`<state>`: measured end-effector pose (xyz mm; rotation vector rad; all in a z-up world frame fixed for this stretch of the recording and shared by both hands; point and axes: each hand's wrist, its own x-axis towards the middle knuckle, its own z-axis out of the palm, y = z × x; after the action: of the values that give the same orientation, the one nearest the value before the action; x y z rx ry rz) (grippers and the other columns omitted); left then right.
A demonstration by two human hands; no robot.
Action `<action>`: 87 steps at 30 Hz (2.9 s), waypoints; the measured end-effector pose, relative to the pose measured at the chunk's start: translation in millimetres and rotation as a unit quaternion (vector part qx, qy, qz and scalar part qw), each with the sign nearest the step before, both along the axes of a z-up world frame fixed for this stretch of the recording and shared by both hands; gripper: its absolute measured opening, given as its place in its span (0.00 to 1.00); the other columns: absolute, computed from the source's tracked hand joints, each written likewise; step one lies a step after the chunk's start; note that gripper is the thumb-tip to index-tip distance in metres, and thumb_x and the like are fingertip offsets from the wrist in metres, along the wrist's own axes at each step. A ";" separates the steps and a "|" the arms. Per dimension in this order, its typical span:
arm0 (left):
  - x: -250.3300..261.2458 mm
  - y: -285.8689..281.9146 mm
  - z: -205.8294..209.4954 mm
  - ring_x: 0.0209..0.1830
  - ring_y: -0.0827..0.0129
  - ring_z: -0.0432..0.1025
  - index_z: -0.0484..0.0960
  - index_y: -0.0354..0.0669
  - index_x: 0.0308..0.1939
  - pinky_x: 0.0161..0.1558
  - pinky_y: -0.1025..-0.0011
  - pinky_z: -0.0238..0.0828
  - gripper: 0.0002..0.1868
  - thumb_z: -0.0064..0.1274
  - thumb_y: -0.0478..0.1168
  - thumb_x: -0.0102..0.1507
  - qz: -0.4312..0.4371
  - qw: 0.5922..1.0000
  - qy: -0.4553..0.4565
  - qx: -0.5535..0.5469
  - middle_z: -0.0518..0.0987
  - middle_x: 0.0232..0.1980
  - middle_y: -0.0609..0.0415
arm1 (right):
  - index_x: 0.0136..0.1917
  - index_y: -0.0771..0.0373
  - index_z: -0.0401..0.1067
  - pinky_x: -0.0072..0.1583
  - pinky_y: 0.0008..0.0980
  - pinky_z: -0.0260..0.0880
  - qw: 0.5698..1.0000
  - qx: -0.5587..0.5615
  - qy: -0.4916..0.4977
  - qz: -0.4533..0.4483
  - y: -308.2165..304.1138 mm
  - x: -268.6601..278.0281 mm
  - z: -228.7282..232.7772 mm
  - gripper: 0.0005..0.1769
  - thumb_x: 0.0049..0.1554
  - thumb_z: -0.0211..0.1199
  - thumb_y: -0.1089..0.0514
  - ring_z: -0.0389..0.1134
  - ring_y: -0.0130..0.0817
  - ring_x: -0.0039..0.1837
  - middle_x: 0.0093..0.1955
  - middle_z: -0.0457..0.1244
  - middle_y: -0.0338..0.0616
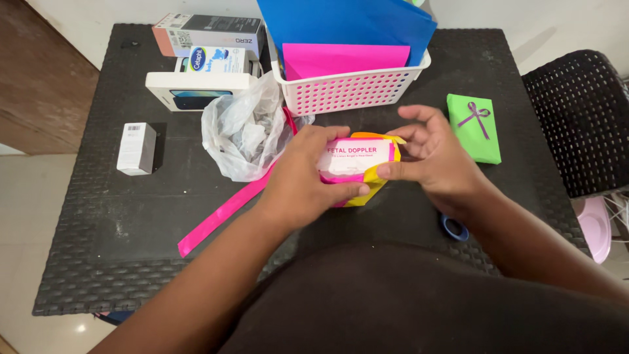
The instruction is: The person wraps a small rectangular box using pink and yellow tissue paper. They fold the paper around the box, secure it with clear tape, and trim excess tape with scissors. The wrapped gift remains on the table at the end.
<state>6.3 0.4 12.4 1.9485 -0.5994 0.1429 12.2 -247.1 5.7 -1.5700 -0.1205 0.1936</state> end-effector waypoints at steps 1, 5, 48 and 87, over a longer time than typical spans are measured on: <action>1.8 -0.2 1.4 0.57 0.57 0.74 0.77 0.39 0.61 0.58 0.62 0.71 0.41 0.76 0.49 0.48 0.003 1.000 0.008 0.006 0.76 0.55 0.47 | 0.72 0.63 0.52 0.64 0.36 0.70 1.000 0.018 0.010 0.004 1.3 1.6 -0.4 0.43 0.49 0.69 0.73 0.66 0.34 0.63 0.60 0.63 0.49; 4.9 -2.6 -1.2 0.51 0.58 0.76 0.81 0.38 0.54 0.54 0.63 0.74 0.34 0.75 0.48 0.48 0.082 0.997 0.011 -0.001 0.78 0.50 0.48 | 0.76 0.64 0.52 0.63 0.34 0.69 0.991 0.116 0.066 -0.028 2.0 7.5 -3.9 0.34 0.61 0.61 0.60 0.66 0.33 0.65 0.64 0.63 0.48; 33.8 -58.6 13.6 0.34 0.75 0.75 0.76 0.39 0.58 0.37 0.73 0.78 0.32 0.68 0.46 0.54 0.062 0.979 0.172 -0.084 0.77 0.48 0.54 | 0.56 0.74 0.72 0.59 0.28 0.76 0.993 -0.005 -0.059 -0.098 -14.3 20.2 14.1 0.13 0.57 0.66 0.71 0.73 0.30 0.53 0.52 0.71 0.49; -14.7 -41.0 25.9 0.42 0.48 0.75 0.67 0.36 0.46 0.46 0.56 0.72 0.01 0.42 0.31 0.72 0.088 0.989 -0.108 -0.051 0.76 0.42 0.40 | 0.40 0.73 0.74 0.37 0.31 0.71 0.956 -0.236 0.167 -0.047 30.3 -8.6 72.5 0.12 0.55 0.59 0.59 0.69 0.33 0.33 0.33 0.68 0.50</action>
<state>-8.5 -40.6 38.3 1.8966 -0.5490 0.4927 3.6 -216.8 78.1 -1.9865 0.2848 0.4341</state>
